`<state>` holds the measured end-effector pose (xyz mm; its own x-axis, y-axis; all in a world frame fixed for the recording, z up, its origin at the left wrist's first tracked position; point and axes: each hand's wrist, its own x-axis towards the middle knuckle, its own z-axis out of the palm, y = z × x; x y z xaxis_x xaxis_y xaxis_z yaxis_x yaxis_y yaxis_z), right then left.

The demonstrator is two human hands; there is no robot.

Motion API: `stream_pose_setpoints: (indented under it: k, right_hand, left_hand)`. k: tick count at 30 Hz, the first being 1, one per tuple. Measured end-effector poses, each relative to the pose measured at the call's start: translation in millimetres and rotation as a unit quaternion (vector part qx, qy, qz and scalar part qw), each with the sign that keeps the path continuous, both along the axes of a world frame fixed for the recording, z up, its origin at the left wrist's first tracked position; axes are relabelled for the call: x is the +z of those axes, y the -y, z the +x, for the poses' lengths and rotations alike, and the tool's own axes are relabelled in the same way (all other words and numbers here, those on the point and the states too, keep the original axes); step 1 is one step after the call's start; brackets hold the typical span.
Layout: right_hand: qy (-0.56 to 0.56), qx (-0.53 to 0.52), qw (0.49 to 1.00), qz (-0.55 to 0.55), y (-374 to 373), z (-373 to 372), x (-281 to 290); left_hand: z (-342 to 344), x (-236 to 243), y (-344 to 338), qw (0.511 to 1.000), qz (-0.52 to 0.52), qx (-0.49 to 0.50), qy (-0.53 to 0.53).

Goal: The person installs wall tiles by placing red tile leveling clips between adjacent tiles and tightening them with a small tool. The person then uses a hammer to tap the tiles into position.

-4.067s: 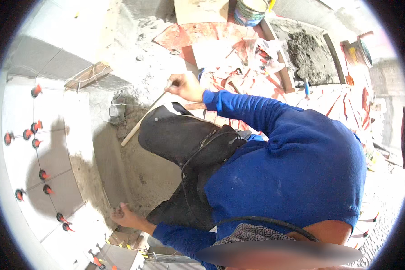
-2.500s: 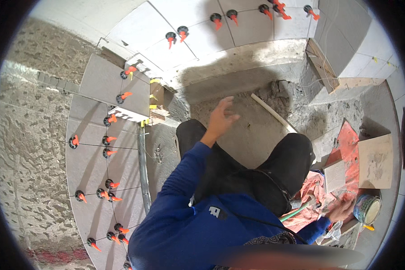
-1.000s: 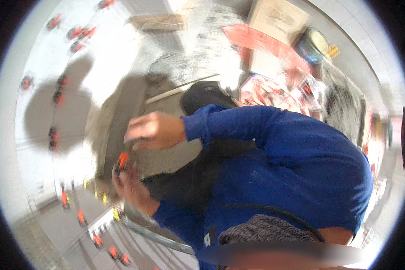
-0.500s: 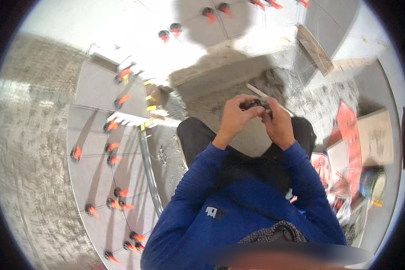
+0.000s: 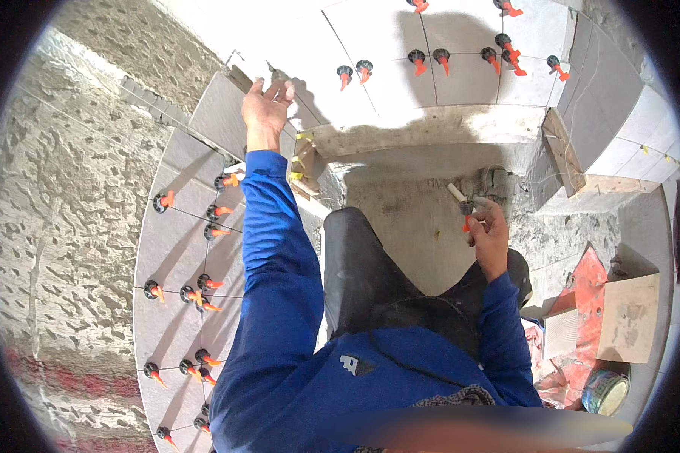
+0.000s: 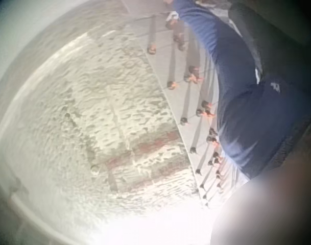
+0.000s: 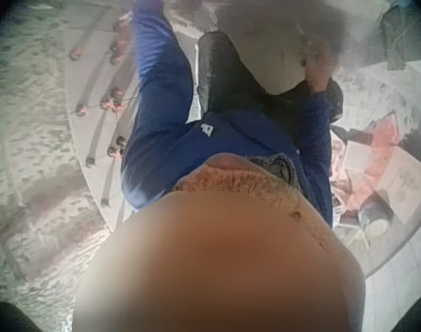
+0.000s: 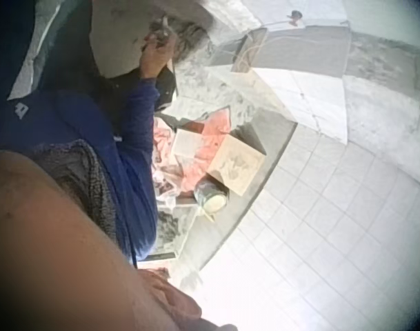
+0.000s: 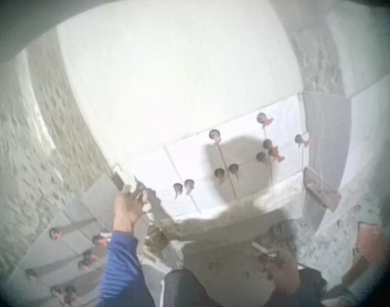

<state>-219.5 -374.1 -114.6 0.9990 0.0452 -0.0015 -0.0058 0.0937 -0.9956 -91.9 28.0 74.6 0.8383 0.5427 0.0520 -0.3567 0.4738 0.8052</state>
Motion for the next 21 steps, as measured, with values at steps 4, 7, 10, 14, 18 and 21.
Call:
stream_pose_setpoints:
  k: [4, 7, 10, 14, 18, 21]
  right_hand:
    - [0.004, 0.007, 1.0, 0.012, 1, 0, -3]
    - [0.015, 0.01, 1.0, 0.014, 4, 1, -5]
    - [0.026, 0.007, 1.0, 0.011, 5, 1, -7]
    - [0.028, 0.003, 0.999, 0.023, 4, 2, -8]
    - [0.028, 0.006, 0.999, 0.024, 3, 2, -9]
    - [0.02, 0.005, 1.0, 0.02, 4, 2, -9]
  left_hand:
    - [11, 10, -10, 0.997, -0.066, 0.01, -0.036]
    - [20, 11, -18, 0.996, -0.078, -0.02, -0.046]
    - [30, 13, -26, 0.995, -0.083, -0.025, -0.054]
    - [34, 22, -30, 0.995, -0.077, -0.018, -0.057]
    - [35, 32, -32, 0.989, -0.135, -0.027, -0.052]
    - [38, 35, -37, 0.984, -0.167, -0.022, -0.063]
